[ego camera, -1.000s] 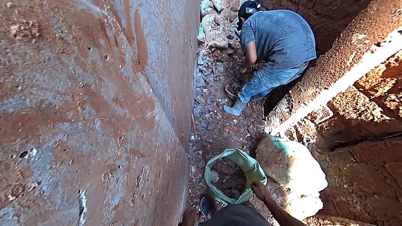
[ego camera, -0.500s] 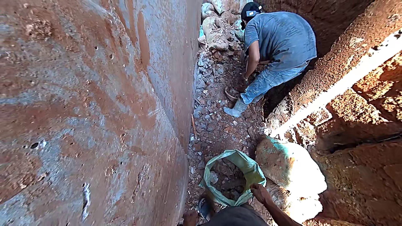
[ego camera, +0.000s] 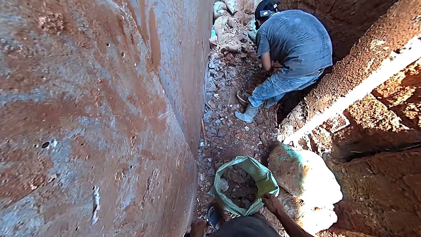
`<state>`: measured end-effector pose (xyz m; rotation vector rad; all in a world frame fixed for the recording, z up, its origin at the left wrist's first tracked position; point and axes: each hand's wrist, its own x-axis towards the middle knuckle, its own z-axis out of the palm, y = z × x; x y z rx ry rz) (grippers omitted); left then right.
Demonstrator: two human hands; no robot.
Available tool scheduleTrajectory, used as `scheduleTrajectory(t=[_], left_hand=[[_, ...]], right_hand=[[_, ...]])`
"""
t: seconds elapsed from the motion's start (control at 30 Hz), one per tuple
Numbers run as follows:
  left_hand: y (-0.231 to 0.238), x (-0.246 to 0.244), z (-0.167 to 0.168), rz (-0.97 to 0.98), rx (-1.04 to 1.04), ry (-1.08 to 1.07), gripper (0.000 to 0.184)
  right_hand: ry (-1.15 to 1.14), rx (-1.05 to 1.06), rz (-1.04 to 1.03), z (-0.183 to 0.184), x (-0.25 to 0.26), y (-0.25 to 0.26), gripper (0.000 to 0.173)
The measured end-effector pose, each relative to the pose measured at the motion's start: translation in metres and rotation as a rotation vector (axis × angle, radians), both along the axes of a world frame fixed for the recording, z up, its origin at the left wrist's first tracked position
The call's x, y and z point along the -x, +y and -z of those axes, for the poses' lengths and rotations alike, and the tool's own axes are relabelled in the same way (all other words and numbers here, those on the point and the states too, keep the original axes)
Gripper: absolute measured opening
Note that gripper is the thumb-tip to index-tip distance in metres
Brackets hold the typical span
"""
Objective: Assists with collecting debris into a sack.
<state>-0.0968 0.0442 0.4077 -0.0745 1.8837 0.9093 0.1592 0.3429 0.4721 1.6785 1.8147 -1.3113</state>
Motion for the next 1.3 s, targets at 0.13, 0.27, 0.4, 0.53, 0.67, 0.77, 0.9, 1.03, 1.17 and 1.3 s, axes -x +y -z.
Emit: scheduleTrajectory(t=[0.13,0.27,0.4,0.53,0.67,0.77,0.9,1.03,1.17,1.3], left_hand=[[0.0,-0.003,0.005,0.007,0.011,0.0,0.03],[0.001,-0.005,0.004,0.011,0.002,-0.006,0.029],[0.003,-0.008,0.003,0.018,0.006,0.01,0.028],[0.002,-0.008,0.01,0.023,0.012,0.007,0.027],[0.002,-0.007,0.011,0.017,0.0,0.002,0.027],[0.002,-0.006,0.011,0.013,-0.004,-0.003,0.026],[0.004,-0.002,0.009,0.011,0.005,0.0,0.027],[0.003,0.002,0.013,0.045,0.021,0.017,0.027],[0.002,0.004,0.014,0.055,0.022,0.024,0.027],[0.001,0.002,0.01,0.026,0.004,0.017,0.029]], right_hand=[[0.008,0.008,0.012,0.001,-0.002,-0.001,0.029],[0.005,-0.001,0.014,-0.001,-0.002,0.001,0.029],[0.003,0.006,0.033,-0.002,-0.001,0.002,0.03],[0.001,0.003,0.025,0.0,0.0,0.002,0.029],[-0.004,0.014,0.024,-0.001,0.0,0.001,0.03],[-0.008,0.022,0.015,-0.005,0.001,0.001,0.03],[-0.012,0.015,0.01,-0.009,0.003,0.002,0.029],[-0.015,0.017,0.005,-0.012,0.009,0.006,0.029],[-0.013,0.019,-0.006,-0.012,0.013,0.009,0.031],[0.011,0.029,0.001,-0.018,0.017,0.008,0.03]])
